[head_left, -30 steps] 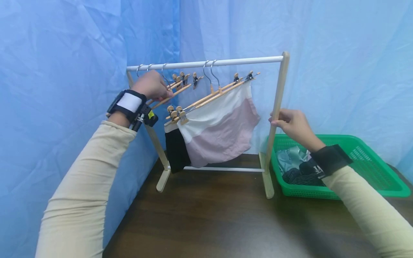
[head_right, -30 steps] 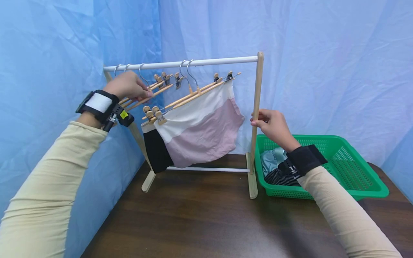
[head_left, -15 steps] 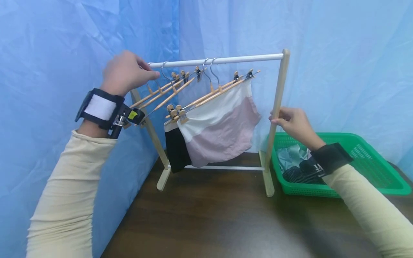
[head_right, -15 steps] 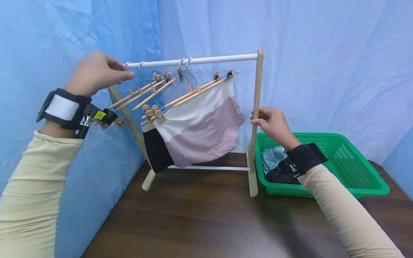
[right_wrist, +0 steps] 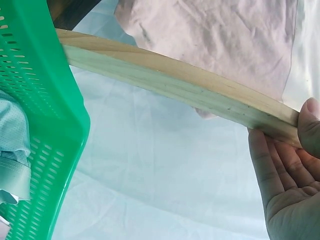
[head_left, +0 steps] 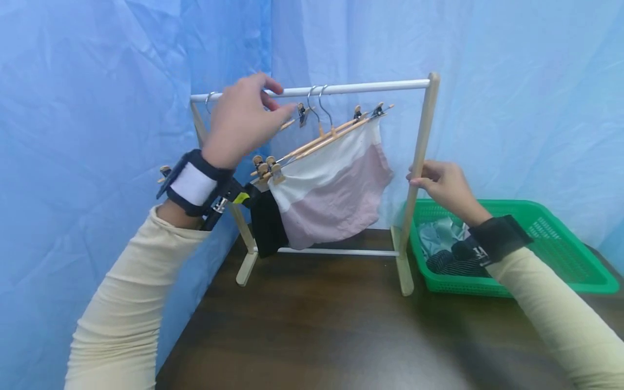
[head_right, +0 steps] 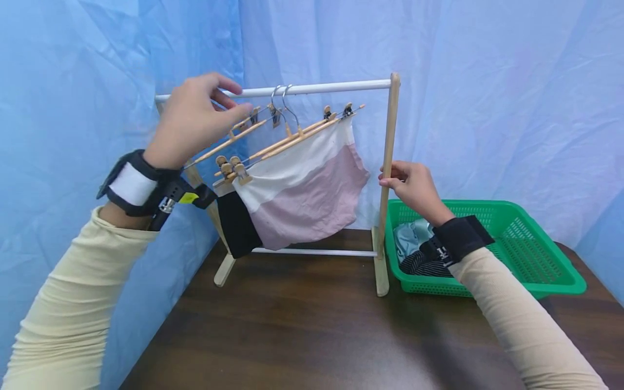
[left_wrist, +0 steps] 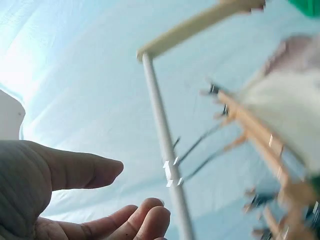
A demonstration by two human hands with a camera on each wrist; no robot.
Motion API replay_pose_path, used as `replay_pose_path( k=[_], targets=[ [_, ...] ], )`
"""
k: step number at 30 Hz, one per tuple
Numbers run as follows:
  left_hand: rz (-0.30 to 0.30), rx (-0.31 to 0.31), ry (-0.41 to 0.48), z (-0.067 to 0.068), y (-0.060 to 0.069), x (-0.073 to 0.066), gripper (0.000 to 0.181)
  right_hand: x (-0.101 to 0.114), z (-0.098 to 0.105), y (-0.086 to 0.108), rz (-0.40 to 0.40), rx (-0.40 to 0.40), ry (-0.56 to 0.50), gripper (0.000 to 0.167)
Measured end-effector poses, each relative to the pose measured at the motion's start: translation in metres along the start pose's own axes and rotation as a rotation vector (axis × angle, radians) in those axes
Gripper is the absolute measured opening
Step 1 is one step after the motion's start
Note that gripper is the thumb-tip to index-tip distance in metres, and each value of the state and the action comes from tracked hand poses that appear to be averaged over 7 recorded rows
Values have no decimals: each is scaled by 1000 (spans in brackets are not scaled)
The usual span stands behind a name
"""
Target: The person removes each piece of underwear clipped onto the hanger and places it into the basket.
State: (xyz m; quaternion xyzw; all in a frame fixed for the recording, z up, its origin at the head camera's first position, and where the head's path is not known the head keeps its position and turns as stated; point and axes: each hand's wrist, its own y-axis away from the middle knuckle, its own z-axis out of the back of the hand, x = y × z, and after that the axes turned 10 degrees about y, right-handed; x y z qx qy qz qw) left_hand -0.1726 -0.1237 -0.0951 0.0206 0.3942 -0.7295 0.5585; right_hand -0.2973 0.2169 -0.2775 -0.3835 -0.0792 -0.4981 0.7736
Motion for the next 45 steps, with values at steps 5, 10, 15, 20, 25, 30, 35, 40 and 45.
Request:
replay_pose_path(
  k=[5,10,15,20,25,30,35,40,45],
  targets=[
    [-3,129,14,-31,-5,-3,41,2,0,1,-15,12,-12,31],
    [-16,186,-23,-58,-6,-3,43,3,-1,1,-17,15,-18,31],
    [-25,175,-74,-73,-8,-5,38,3,-2,0,-25,23,-29,32],
    [-64,161,-109,-79,-13,-2,39,4,-3,0,-31,22,-33,32],
    [-62,172,-83,-83,-20,4,55,4,-4,0,-26,21,-30,33],
    [-58,195,-65,-90,-27,8,52,2,-4,-2,-15,17,-21,31],
    [-34,194,-44,-99,-35,10,37,1,-5,-1,-12,7,-17,30],
    [-1,140,-27,-105,-40,11,33,1,-5,0,-11,3,-16,30],
    [10,99,9,-109,-41,11,32,-1,-5,-1,-23,10,-26,30]
  ],
)
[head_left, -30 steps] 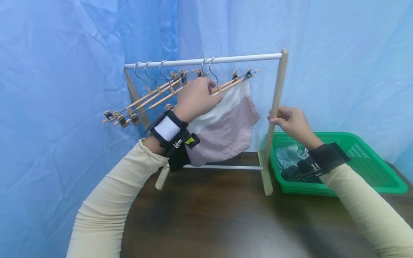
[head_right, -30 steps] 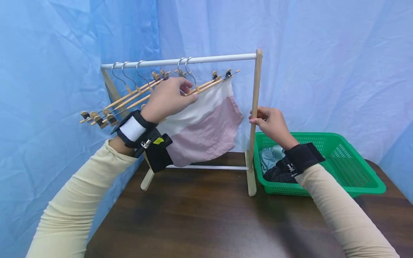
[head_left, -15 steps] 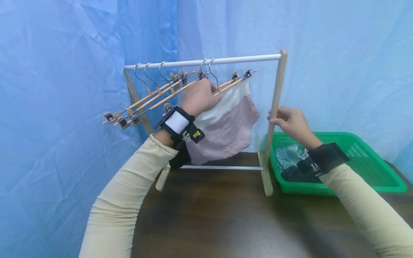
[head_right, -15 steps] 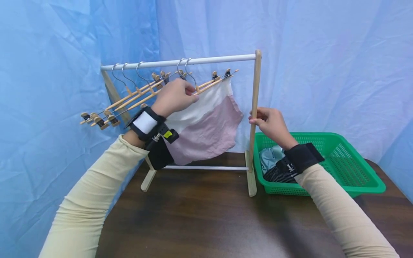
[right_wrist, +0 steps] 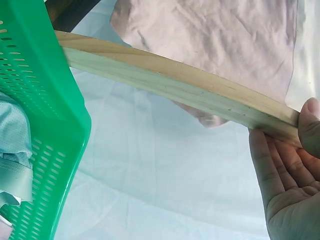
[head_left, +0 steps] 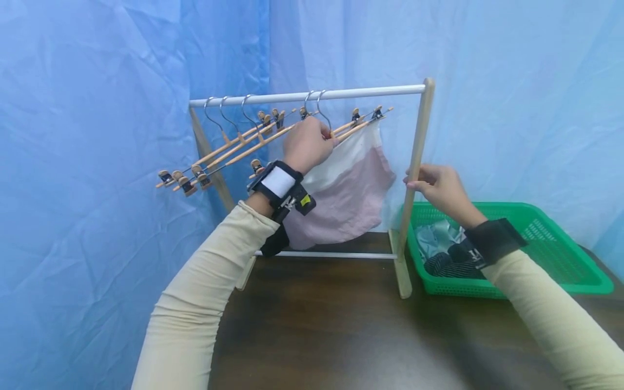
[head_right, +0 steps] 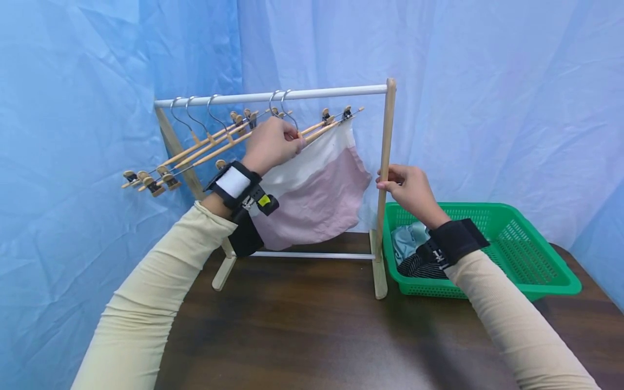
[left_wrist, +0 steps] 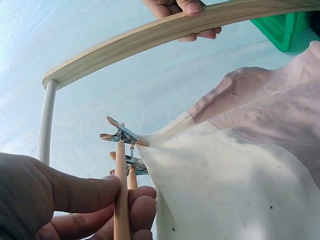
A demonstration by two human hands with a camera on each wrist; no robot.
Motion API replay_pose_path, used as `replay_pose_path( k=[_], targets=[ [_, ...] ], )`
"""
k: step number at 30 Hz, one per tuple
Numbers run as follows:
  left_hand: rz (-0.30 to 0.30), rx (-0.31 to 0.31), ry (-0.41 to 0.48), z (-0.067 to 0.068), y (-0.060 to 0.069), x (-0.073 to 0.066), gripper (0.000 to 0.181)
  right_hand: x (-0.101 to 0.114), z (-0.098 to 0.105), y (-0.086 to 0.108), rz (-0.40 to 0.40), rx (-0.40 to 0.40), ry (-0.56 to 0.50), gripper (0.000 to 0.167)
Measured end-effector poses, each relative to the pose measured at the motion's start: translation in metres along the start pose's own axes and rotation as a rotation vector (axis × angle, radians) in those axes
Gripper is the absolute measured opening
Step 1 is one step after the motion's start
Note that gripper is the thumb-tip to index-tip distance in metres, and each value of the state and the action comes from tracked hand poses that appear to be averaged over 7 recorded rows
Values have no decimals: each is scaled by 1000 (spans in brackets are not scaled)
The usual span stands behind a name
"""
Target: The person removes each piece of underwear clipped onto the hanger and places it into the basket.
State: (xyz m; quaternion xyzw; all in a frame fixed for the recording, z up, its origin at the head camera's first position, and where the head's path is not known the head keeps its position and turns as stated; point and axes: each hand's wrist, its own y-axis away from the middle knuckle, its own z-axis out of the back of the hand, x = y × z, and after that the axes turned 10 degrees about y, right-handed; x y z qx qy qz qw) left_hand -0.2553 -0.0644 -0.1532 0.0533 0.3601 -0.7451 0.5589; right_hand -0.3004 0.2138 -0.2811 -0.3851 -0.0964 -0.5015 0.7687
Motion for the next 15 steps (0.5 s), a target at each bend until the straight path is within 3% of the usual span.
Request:
replay_pose_path(
  k=[8,15],
  targets=[
    [-31,-53,21,-3,2,2,32,-1,1,0,-8,3,-2,30],
    [-44,-61,38,2,2,0,25,2,2,2,0,-2,8,30]
  ],
)
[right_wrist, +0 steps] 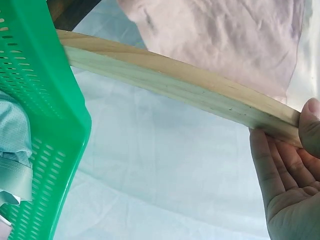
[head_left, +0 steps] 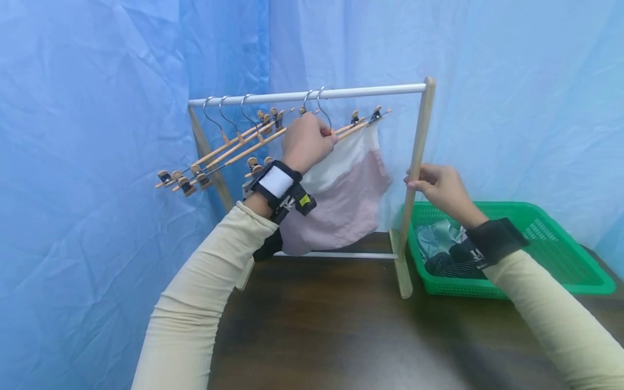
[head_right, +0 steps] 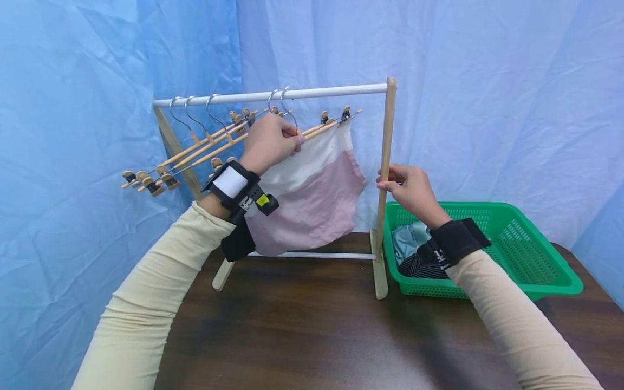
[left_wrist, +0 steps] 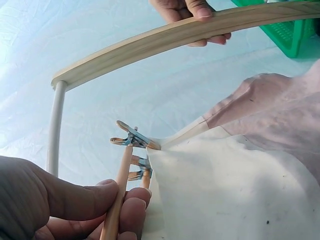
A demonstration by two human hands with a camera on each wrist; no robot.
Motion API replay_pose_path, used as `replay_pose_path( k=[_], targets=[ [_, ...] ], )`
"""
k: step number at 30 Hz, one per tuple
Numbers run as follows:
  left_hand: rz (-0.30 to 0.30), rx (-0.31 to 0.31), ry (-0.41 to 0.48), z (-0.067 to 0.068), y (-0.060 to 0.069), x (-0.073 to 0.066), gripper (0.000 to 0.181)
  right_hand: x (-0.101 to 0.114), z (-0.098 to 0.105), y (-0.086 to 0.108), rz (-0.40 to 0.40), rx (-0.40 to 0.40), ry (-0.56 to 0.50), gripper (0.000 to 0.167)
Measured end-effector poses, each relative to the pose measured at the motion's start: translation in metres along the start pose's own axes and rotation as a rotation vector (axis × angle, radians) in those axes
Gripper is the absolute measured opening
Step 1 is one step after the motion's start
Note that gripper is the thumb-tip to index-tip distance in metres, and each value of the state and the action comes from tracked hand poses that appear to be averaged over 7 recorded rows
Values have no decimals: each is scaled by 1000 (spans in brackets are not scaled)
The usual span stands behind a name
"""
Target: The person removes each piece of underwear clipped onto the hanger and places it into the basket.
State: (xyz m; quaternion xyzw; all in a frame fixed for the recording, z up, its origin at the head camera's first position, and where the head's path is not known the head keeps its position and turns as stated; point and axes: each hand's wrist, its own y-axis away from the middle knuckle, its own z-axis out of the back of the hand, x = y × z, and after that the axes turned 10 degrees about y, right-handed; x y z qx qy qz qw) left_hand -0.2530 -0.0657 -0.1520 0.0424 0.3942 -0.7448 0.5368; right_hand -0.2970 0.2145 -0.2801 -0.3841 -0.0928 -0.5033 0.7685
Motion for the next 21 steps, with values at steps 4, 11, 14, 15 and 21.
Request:
replay_pose_path(
  k=[4,11,14,15,21],
  targets=[
    [-8,-14,15,8,0,-5,22,0,0,1,11,-4,1,30],
    [-9,-2,26,23,4,-16,23,-1,1,1,6,7,-13,30],
    [2,11,45,29,7,-20,21,-2,1,1,12,6,-8,31],
    [-2,14,49,31,9,-21,21,-2,0,1,14,4,-4,32],
    [-57,14,50,39,21,-21,22,0,1,2,12,-4,4,32]
  ],
)
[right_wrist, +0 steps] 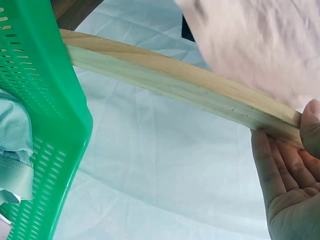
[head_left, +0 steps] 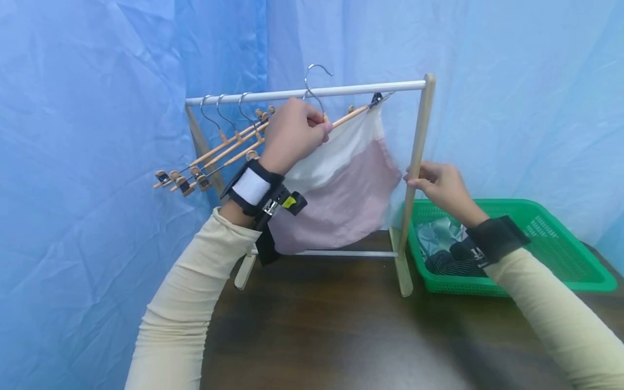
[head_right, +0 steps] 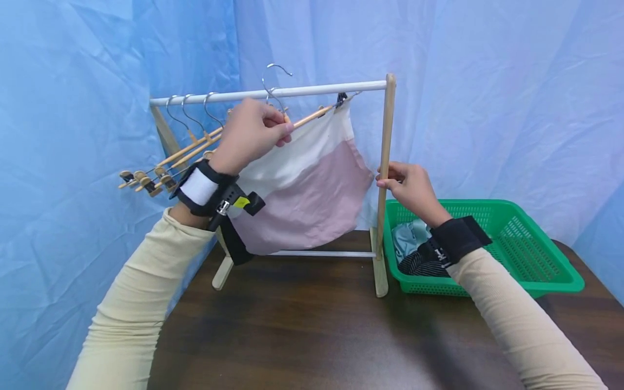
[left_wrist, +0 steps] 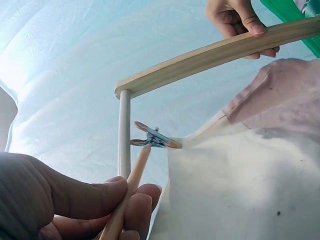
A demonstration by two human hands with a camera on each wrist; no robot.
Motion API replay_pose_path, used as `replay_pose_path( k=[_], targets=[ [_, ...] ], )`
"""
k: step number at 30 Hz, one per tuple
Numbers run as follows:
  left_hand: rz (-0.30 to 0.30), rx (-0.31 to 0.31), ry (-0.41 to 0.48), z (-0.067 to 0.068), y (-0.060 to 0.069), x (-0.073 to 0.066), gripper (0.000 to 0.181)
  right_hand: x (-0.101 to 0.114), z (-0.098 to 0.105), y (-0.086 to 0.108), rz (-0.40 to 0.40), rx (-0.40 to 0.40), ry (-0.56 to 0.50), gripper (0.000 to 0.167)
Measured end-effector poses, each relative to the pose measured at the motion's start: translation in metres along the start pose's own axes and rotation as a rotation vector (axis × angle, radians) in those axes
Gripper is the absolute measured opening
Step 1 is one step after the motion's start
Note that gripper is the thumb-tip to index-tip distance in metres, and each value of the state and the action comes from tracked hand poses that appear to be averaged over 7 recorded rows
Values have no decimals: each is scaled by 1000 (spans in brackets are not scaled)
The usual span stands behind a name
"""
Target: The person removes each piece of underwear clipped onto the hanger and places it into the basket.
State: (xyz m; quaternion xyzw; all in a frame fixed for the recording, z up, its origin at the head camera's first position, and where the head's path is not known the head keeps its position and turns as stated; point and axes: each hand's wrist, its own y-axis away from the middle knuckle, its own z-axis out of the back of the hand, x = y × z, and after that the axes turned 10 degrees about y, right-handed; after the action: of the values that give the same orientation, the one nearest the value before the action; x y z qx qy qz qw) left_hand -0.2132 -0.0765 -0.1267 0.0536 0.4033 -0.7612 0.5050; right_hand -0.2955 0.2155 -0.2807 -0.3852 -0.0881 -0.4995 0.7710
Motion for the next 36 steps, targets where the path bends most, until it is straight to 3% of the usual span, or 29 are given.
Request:
replay_pose_path(
  k=[7,14,19,27,36],
  targets=[
    [-15,52,45,4,17,5,20,2,2,0,-22,5,-9,30],
    [-48,93,66,0,37,10,19,2,2,2,-19,4,-6,31],
    [-70,124,100,-9,52,12,15,2,3,5,-13,-4,11,32],
    [-51,208,168,-25,71,24,11,2,3,3,-9,-35,80,27],
    [-68,282,219,-47,88,44,11,1,1,4,-22,-33,28,30]
  ],
)
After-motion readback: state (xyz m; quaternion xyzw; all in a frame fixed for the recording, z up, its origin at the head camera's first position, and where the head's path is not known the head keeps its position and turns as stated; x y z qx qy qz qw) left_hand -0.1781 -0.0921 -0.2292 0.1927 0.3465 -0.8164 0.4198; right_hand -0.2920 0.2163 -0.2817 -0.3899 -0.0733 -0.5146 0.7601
